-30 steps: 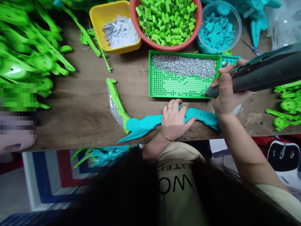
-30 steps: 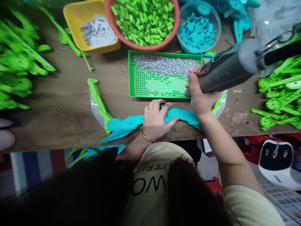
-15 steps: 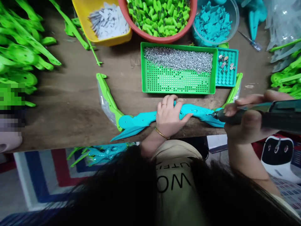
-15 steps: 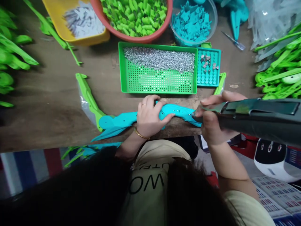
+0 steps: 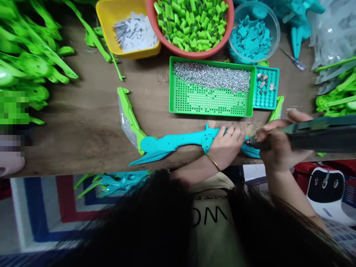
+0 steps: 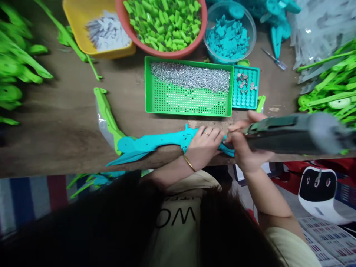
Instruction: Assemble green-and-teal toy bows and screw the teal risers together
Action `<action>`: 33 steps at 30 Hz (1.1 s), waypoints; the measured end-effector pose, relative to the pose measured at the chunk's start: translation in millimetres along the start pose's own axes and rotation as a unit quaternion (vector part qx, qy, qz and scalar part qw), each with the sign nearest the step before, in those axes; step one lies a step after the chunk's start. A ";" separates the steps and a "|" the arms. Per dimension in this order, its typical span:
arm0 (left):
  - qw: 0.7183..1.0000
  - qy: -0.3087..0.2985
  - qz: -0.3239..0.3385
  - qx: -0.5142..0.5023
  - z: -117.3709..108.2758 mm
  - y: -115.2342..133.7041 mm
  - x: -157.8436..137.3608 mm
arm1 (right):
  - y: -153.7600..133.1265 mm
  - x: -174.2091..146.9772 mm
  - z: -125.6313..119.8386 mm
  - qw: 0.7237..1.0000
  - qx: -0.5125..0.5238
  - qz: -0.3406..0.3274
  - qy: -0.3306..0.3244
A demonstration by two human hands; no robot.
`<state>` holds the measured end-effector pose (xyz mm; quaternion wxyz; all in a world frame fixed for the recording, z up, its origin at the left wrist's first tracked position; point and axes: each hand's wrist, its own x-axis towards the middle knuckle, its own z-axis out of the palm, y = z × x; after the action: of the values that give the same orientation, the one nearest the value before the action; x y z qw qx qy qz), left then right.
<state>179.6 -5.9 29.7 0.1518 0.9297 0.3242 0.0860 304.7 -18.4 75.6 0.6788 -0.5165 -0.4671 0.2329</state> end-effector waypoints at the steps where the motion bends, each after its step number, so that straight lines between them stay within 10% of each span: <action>1: 1.000 -0.007 0.007 0.004 0.0 -0.9 -2.2 | -3.7 9.5 3.2 1.000 0.010 -0.016 0.009; 6: 0.998 -0.026 0.043 0.025 -10.9 -12.6 -27.1 | 15.0 56.5 33.7 0.986 0.024 -0.110 0.119; 12: 0.998 -0.045 0.010 0.048 -19.6 -35.7 -39.6 | 72.2 66.1 58.6 0.990 -0.012 -0.090 0.107; 21: 0.997 0.001 -0.041 0.068 -21.6 -46.3 -44.4 | 85.1 58.2 62.4 0.988 -0.006 -0.109 0.113; 33: 0.993 0.118 -0.001 0.025 28.3 -16.4 -43.7 | -1.8 21.9 19.5 0.997 0.037 -0.073 0.002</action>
<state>143.6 -27.6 -5.1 0.0892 0.9161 0.3433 0.1871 297.3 8.0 86.5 0.7137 -0.4562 -0.4930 0.1987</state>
